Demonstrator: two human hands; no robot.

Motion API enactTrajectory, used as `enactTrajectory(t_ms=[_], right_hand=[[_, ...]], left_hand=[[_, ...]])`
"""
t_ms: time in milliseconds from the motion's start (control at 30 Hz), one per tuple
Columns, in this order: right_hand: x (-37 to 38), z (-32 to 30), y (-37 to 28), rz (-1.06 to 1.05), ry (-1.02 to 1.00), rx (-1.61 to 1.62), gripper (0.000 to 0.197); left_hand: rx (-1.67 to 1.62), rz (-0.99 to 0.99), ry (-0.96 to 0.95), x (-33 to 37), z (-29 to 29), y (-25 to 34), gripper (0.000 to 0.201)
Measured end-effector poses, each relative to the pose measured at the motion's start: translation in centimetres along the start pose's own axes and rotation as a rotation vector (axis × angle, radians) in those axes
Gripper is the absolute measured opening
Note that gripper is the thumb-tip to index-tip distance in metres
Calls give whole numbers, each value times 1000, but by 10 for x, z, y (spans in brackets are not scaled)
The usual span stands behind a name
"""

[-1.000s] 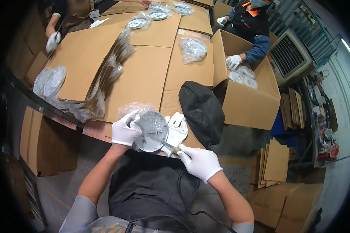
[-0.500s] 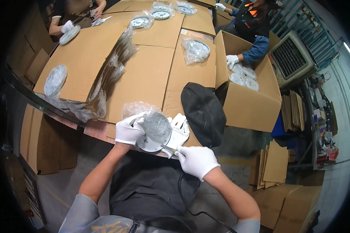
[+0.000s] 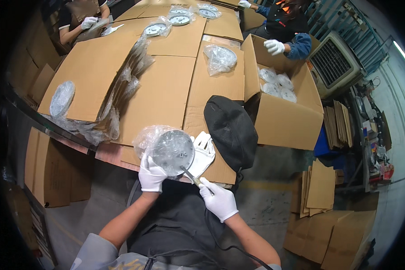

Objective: The person assembles circular metal housings by securing them with screws using an electric screwdriver.

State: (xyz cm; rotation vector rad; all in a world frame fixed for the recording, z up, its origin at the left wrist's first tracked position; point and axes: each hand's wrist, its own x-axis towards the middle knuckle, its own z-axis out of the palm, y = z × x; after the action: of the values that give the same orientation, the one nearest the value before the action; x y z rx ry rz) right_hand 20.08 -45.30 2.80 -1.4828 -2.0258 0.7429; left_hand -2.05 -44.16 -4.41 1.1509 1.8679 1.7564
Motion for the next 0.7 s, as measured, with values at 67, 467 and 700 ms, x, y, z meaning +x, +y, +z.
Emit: enactTrajectory(t_ms=[67,467,700], right_hand=[[1,1,-7,41,-22,7,25],[39,-74,-33,-199,-207,-474,23],[69,-77,-52,-185,-398,-569,20]], left_hand=[[-98,-77,-43,-5,-3,-18,57],[278,-123,-478,95,-13,61,22],[312,-43,-563,102,-5,69,23]])
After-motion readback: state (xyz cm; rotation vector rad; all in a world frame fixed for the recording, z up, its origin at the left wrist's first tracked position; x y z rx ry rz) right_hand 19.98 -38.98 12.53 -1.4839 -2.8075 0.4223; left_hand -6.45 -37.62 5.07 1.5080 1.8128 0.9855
